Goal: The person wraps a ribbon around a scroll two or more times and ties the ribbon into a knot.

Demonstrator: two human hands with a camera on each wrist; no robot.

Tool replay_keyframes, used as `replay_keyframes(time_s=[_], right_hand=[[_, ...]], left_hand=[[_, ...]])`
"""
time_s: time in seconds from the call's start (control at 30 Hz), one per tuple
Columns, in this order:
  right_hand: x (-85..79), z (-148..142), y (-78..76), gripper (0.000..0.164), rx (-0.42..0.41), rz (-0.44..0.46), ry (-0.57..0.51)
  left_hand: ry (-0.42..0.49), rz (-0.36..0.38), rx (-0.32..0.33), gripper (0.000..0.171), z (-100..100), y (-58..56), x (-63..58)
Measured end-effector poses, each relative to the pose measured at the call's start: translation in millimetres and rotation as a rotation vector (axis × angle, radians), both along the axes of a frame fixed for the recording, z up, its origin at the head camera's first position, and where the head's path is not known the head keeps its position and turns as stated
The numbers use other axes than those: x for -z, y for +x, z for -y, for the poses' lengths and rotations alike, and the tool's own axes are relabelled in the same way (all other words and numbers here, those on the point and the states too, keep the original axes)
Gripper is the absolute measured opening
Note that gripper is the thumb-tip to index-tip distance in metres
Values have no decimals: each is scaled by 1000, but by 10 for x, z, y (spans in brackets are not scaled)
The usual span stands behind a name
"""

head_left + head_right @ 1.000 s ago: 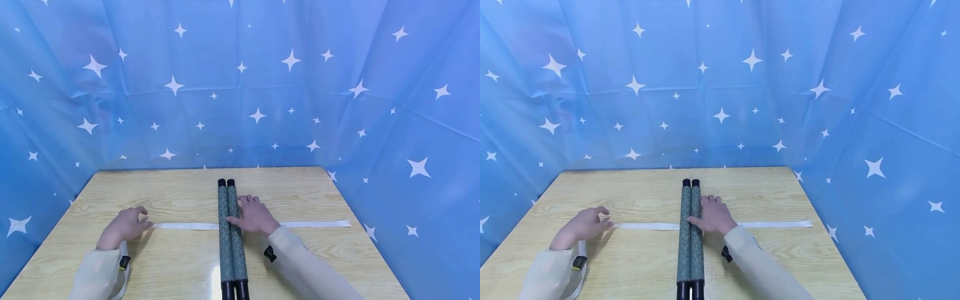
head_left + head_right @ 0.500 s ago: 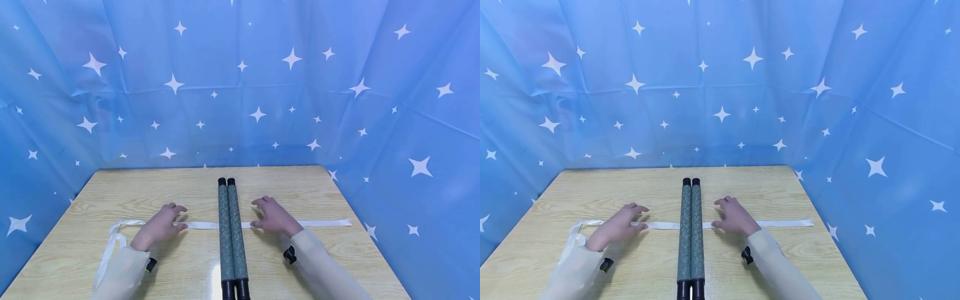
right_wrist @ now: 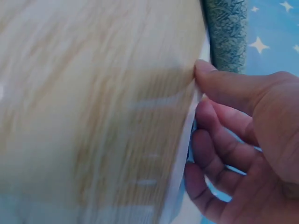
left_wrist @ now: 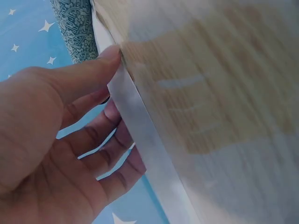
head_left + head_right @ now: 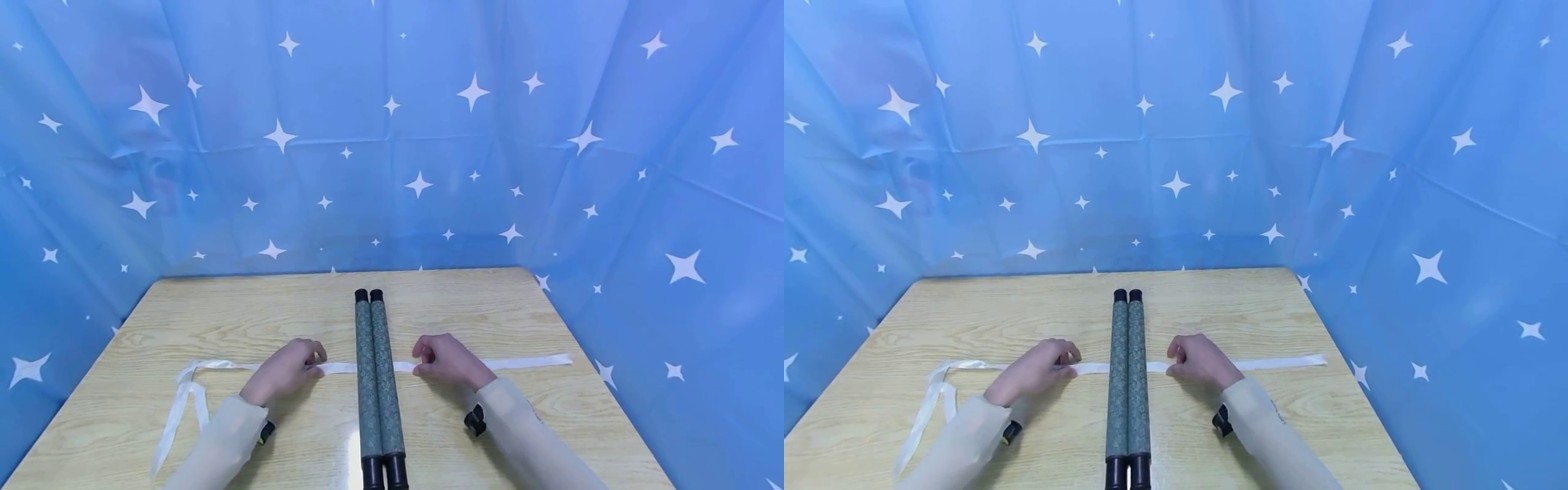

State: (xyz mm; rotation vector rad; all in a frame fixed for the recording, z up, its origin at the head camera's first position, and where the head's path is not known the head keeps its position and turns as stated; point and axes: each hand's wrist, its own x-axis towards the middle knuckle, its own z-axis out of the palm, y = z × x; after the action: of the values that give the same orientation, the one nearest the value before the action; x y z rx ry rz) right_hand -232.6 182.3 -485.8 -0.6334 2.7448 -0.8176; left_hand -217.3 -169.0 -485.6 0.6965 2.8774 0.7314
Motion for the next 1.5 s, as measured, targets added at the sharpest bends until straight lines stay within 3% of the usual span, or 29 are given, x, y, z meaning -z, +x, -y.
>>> replay_keyframes(time_s=[0.13,0.33,0.63,0.77,0.97,1.2,1.5], right_hand=[[-45,18,-2,10,-25,45,19],[-80,47,2,12,-87,53,45],[-120,-62,-15,8,-120,85,-27],[-114,-157,-44,23,-132,112,-60],[-134,-306,-52,34,-58,122,-145],[-133,-517,-57,36,12,91,-149],[-186,-817,-52,40,102,66,-144]], left_hand=[[54,53,3,2,-12,4,-10],[79,69,31,11,10,33,4],[122,62,72,12,77,65,1],[125,85,82,11,138,74,-26],[125,105,87,14,290,86,-86],[143,144,71,17,515,122,-77],[137,184,6,18,804,163,-74]])
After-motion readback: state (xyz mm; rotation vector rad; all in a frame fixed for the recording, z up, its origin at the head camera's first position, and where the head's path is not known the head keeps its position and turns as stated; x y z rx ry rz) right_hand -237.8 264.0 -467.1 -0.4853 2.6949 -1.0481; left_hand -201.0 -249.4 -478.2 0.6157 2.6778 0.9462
